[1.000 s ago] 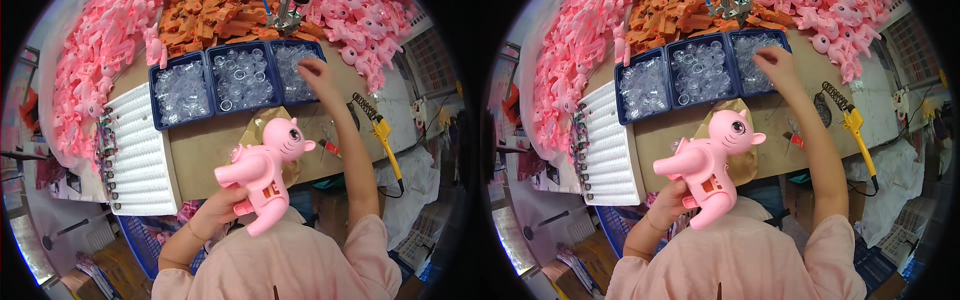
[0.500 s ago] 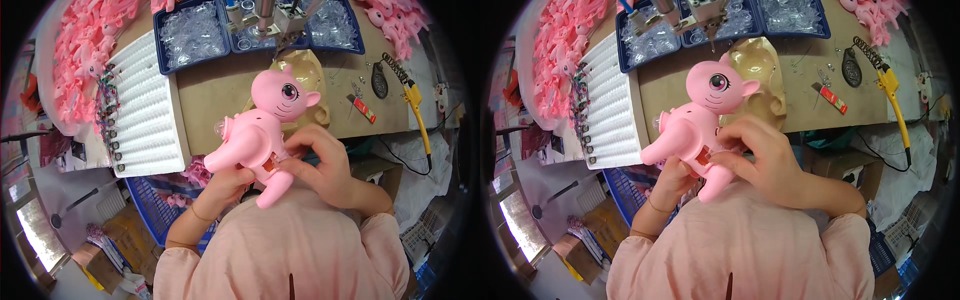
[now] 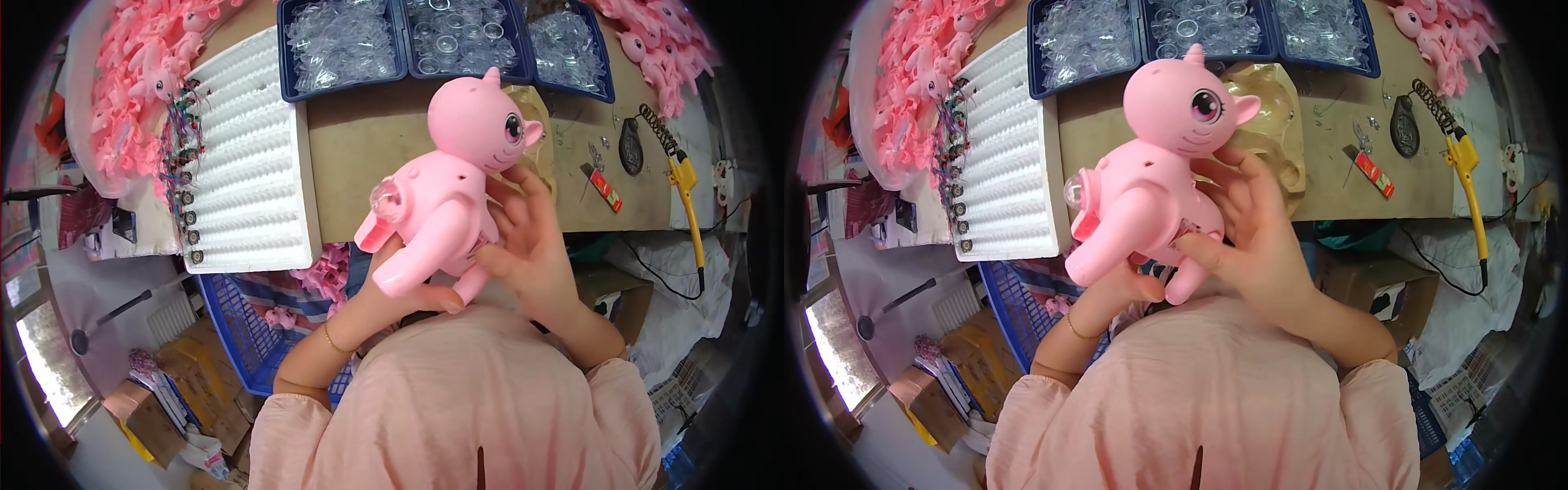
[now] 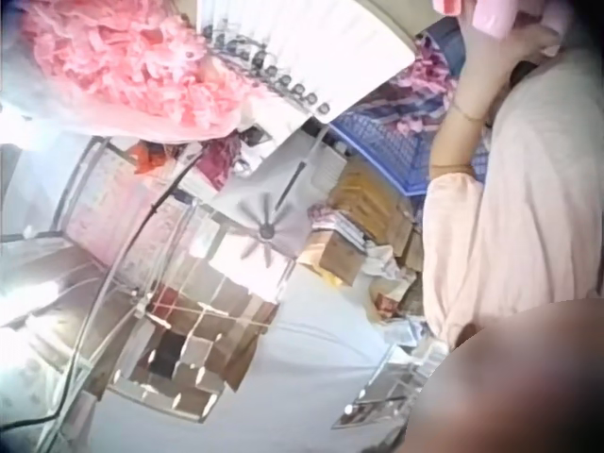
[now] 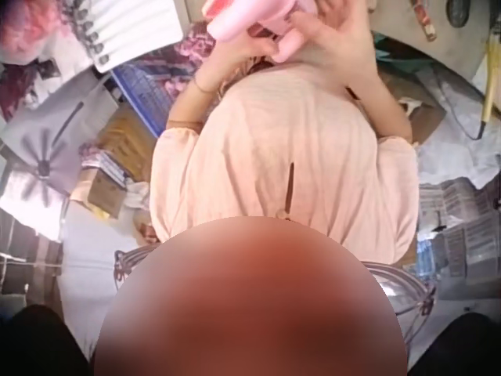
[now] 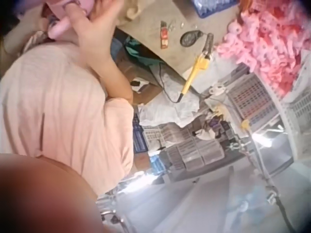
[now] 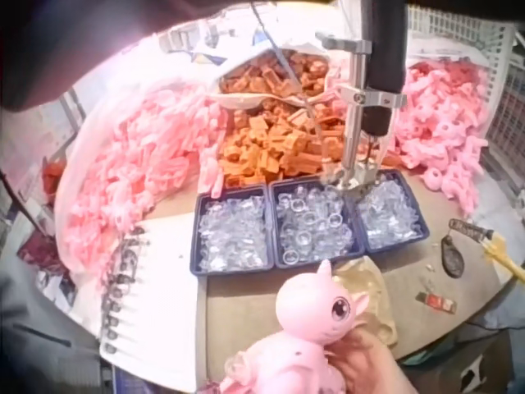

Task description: Assembling a toy pony by installing electronic components and fastening the plastic housing.

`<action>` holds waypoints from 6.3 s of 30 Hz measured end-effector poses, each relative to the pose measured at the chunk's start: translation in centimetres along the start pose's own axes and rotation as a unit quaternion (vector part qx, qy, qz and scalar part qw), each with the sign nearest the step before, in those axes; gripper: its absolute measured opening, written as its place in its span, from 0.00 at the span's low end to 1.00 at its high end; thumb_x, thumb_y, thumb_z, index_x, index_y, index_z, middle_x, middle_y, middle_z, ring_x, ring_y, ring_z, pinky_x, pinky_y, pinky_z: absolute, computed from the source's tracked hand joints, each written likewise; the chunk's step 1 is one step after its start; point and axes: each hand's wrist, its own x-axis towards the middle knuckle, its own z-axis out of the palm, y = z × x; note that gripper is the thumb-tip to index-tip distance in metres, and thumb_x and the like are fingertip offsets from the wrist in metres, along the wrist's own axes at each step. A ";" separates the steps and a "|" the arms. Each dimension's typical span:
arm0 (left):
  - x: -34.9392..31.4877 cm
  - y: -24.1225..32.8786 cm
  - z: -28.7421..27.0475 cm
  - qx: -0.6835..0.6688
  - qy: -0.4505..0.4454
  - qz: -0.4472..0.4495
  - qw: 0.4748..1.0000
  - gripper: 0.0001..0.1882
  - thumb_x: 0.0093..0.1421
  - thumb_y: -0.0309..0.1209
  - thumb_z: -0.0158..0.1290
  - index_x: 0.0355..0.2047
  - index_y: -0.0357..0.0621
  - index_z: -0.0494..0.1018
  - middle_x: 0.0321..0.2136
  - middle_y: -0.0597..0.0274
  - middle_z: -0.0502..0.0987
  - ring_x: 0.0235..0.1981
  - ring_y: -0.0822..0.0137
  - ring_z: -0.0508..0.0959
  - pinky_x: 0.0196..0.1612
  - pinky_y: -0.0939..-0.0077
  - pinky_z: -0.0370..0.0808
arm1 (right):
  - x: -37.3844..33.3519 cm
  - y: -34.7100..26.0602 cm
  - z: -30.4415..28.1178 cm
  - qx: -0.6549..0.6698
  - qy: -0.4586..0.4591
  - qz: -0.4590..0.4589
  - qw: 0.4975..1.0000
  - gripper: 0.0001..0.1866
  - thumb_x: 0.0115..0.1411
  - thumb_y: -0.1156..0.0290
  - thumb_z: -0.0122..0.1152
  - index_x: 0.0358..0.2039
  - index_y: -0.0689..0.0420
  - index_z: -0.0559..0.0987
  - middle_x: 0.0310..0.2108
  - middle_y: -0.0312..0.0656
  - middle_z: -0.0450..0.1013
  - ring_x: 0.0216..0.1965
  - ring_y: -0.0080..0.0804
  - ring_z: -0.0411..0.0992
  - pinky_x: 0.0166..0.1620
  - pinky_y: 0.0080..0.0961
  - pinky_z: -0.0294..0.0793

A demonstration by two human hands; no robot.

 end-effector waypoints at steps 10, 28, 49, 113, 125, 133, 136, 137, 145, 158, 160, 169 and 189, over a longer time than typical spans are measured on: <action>0.7 0.6 -0.7 0.095 -0.047 -0.081 0.991 0.33 0.36 0.32 0.67 0.45 0.42 0.69 0.38 0.59 0.74 0.40 0.65 0.75 0.41 0.71 0.73 | 0.9 -1.5 -0.4 0.010 -0.068 0.147 0.987 0.40 0.46 0.70 0.72 0.57 0.64 0.60 0.55 0.46 0.62 0.57 0.34 0.61 0.57 0.31 0.62; -0.8 1.3 -0.4 0.374 0.009 0.174 0.911 0.27 0.42 0.34 0.60 0.44 0.37 0.68 0.39 0.53 0.74 0.42 0.56 0.74 0.45 0.65 0.71 | 2.0 -5.2 -2.6 -0.313 -0.116 -0.395 0.856 0.25 0.66 0.52 0.38 0.33 0.63 0.74 0.34 0.51 0.72 0.36 0.44 0.73 0.42 0.37 0.72; -2.4 1.1 -3.4 -0.456 -0.043 -0.162 0.874 0.45 0.50 0.52 0.58 0.60 0.39 0.53 0.52 0.48 0.67 0.51 0.59 0.71 0.52 0.65 0.71 | 2.2 -4.8 1.3 -0.411 -0.124 -0.221 0.876 0.43 0.47 0.66 0.69 0.60 0.63 0.58 0.58 0.48 0.60 0.57 0.37 0.61 0.57 0.31 0.60; 1.8 5.7 -7.2 -0.144 0.195 -0.029 0.970 0.24 0.58 0.28 0.49 0.53 0.35 0.57 0.48 0.53 0.69 0.49 0.64 0.73 0.51 0.70 0.71 | -2.8 -5.3 -4.6 -0.502 -0.090 -0.025 0.860 0.19 0.57 0.74 0.56 0.50 0.62 0.70 0.42 0.49 0.73 0.42 0.35 0.73 0.40 0.27 0.73; 2.7 4.8 -1.3 -0.032 0.097 -0.128 0.986 0.29 0.61 0.30 0.48 0.61 0.44 0.50 0.48 0.55 0.68 0.48 0.67 0.71 0.47 0.73 0.71 | 2.5 -3.4 -4.2 -0.571 -0.136 -0.373 0.718 0.32 0.41 0.79 0.68 0.50 0.58 0.69 0.48 0.49 0.68 0.44 0.38 0.72 0.46 0.26 0.72; 4.7 5.2 -0.6 0.009 0.033 -0.188 0.982 0.21 0.57 0.31 0.56 0.48 0.34 0.68 0.36 0.63 0.76 0.35 0.76 0.76 0.39 0.82 0.74 | 2.4 -5.0 -5.1 -0.093 -0.074 0.150 0.982 0.21 0.54 0.71 0.60 0.48 0.63 0.71 0.38 0.39 0.71 0.43 0.26 0.70 0.44 0.22 0.71; 5.6 5.3 -1.3 -0.053 0.008 -0.230 0.972 0.20 0.58 0.31 0.55 0.47 0.31 0.68 0.35 0.62 0.76 0.36 0.78 0.75 0.39 0.85 0.73 | 2.8 -5.8 -6.3 -0.577 -0.057 -0.305 0.755 0.17 0.48 0.75 0.63 0.41 0.60 0.75 0.34 0.42 0.71 0.33 0.34 0.70 0.37 0.28 0.69; 6.0 5.6 -1.4 -0.069 -0.014 -0.254 0.965 0.20 0.58 0.32 0.56 0.47 0.31 0.68 0.35 0.61 0.76 0.35 0.78 0.76 0.39 0.85 0.74 | 2.9 -5.9 -6.4 -0.577 -0.056 -0.303 0.756 0.17 0.48 0.75 0.63 0.41 0.60 0.75 0.34 0.42 0.71 0.33 0.34 0.70 0.37 0.28 0.69; 10.2 5.7 -4.4 0.055 -0.188 -0.330 0.923 0.17 0.55 0.41 0.55 0.32 0.36 0.75 0.24 0.67 0.75 0.23 0.79 0.73 0.22 0.87 0.69 | 4.2 -7.2 -5.2 -0.546 -0.326 -0.297 0.712 0.10 0.44 0.72 0.67 0.29 0.56 0.78 0.27 0.36 0.71 0.28 0.32 0.69 0.30 0.27 0.67; 7.3 5.3 -1.2 0.059 -0.023 -0.198 0.978 0.19 0.54 0.35 0.56 0.40 0.31 0.70 0.26 0.61 0.76 0.26 0.78 0.74 0.28 0.83 0.72 | 4.1 -5.5 -6.6 -0.657 -0.143 -0.383 0.633 0.14 0.40 0.71 0.69 0.28 0.59 0.76 0.26 0.38 0.70 0.26 0.36 0.68 0.28 0.29 0.67; 6.1 5.0 0.3 0.042 0.023 -0.160 0.986 0.20 0.53 0.32 0.58 0.43 0.32 0.69 0.30 0.60 0.76 0.27 0.76 0.75 0.30 0.82 0.72 | 3.9 -4.6 -6.8 -0.657 -0.055 -0.463 0.593 0.16 0.38 0.74 0.70 0.29 0.60 0.76 0.27 0.40 0.70 0.26 0.37 0.68 0.28 0.29 0.68; 4.2 4.7 -0.7 0.311 -0.022 0.090 0.946 0.23 0.45 0.25 0.59 0.45 0.44 0.73 0.34 0.57 0.78 0.30 0.59 0.77 0.34 0.73 0.74 | 3.2 -6.6 -6.9 -0.580 -0.137 -0.287 0.750 0.22 0.48 0.58 0.65 0.38 0.62 0.77 0.33 0.43 0.70 0.35 0.38 0.68 0.38 0.30 0.67; 2.6 3.7 -13.0 0.534 0.341 0.125 0.763 0.09 0.55 0.30 0.52 0.36 0.43 0.75 0.30 0.54 0.76 0.30 0.58 0.77 0.33 0.69 0.73 | 1.7 -4.6 -11.9 -0.576 0.027 -0.194 0.794 0.14 0.53 0.78 0.53 0.41 0.64 0.73 0.42 0.48 0.69 0.47 0.42 0.66 0.53 0.33 0.61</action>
